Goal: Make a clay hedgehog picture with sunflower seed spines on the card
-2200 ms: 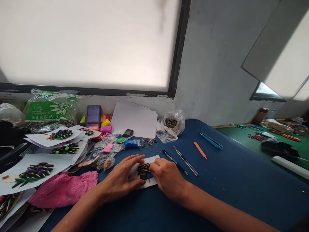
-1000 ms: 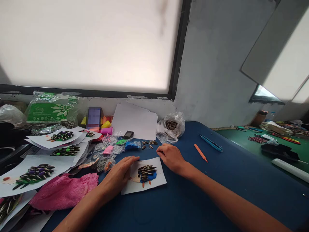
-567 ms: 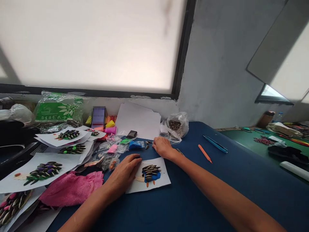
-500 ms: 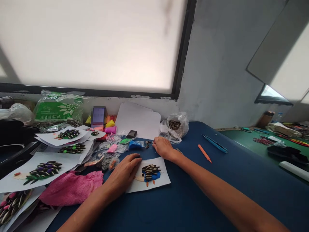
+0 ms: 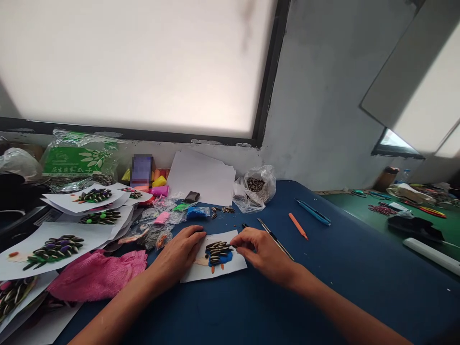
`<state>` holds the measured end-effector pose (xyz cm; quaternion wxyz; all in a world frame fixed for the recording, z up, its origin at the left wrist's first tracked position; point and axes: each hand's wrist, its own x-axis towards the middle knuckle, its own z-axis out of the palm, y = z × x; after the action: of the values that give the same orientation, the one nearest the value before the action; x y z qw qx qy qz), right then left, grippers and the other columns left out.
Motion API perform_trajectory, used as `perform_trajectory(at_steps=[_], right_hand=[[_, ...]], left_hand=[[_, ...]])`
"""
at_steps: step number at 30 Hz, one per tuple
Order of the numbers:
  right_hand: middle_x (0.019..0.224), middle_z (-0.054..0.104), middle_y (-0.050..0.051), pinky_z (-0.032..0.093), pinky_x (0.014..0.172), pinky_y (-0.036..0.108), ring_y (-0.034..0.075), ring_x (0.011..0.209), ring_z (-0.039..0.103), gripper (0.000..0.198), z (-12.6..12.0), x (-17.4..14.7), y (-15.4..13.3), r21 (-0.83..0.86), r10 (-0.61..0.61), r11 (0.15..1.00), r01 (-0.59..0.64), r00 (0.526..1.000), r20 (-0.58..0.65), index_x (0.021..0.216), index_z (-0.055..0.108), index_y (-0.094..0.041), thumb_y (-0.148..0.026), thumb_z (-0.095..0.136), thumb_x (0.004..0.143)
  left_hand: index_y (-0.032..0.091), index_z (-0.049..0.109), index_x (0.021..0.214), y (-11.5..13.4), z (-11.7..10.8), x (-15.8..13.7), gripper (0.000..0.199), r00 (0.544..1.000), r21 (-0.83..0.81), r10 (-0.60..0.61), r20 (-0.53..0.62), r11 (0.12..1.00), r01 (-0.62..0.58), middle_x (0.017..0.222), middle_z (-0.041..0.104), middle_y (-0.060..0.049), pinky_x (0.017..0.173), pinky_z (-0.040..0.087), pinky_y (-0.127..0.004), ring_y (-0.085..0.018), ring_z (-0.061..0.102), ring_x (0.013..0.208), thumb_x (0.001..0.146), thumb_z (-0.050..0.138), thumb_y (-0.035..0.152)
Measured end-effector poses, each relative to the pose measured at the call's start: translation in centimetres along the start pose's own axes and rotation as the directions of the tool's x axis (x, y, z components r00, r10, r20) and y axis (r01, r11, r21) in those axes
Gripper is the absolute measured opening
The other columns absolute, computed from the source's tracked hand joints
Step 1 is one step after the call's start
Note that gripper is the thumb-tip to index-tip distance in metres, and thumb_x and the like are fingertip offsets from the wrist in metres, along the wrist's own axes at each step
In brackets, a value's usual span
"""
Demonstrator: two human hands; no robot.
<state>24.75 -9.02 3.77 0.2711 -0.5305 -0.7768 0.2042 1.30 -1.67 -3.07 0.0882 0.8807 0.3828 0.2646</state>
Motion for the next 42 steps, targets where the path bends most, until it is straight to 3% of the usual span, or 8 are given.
perform_trajectory(at_steps=[6,12,26,34,42], right_hand=[[0.082,0.069,0.002,0.044,0.068,0.023,0.014,0.074,0.061,0.011,0.5,-0.1,0.2,-0.070,0.034,0.997,-0.037,0.999,-0.036,0.087,0.072,-0.017,-0.011,0.062,0.085],[0.092,0.070,0.004,0.045,0.074,0.024,0.015,0.083,0.063,0.019,0.8,-0.6,0.8,-0.128,0.030,0.991,-0.031,1.000,-0.004,0.093,0.073,-0.019,-0.010,0.057,0.089],[0.082,0.068,0.001,0.041,0.067,0.022,0.013,0.074,0.060,0.015,1.7,-0.2,0.8,-0.181,0.008,0.983,-0.012,1.000,-0.026,0.085,0.071,-0.019,-0.009,0.061,0.087],[0.085,0.065,0.003,0.039,0.066,0.021,0.013,0.076,0.059,0.016,1.8,0.1,0.1,-0.388,0.023,0.922,0.003,0.998,0.062,0.088,0.070,-0.018,-0.013,0.055,0.093],[0.087,0.065,0.005,0.038,0.065,0.024,0.016,0.079,0.059,0.019,2.2,0.4,0.1,-0.451,0.028,0.892,0.010,0.997,0.078,0.087,0.070,-0.017,-0.014,0.053,0.093]], left_hand=[[0.020,0.065,0.118,0.0,0.0,-0.1,0.041,1.000,-0.011,-0.012,0.008,1.000,0.012,0.131,0.060,-0.011,0.100,0.050,-0.042,-0.027,0.059,0.117,0.097,0.032,0.034],[0.019,0.064,0.119,0.1,-0.4,0.0,0.043,0.999,0.000,-0.016,0.037,1.000,0.016,0.131,0.059,-0.011,0.100,0.050,-0.042,-0.026,0.058,0.119,0.098,0.031,0.036],[0.020,0.065,0.118,0.0,0.0,-0.1,0.041,1.000,-0.004,-0.009,-0.004,1.000,0.009,0.129,0.061,-0.011,0.100,0.050,-0.042,-0.026,0.059,0.118,0.097,0.032,0.035],[0.020,0.065,0.117,-0.2,0.3,-0.1,0.042,1.000,0.006,-0.007,-0.009,1.000,0.007,0.129,0.061,-0.011,0.100,0.050,-0.043,-0.027,0.059,0.117,0.098,0.031,0.035],[0.019,0.065,0.117,-0.2,0.3,0.0,0.040,1.000,0.024,0.001,-0.007,1.000,-0.001,0.129,0.061,-0.012,0.098,0.052,-0.042,-0.027,0.060,0.116,0.097,0.033,0.031]])
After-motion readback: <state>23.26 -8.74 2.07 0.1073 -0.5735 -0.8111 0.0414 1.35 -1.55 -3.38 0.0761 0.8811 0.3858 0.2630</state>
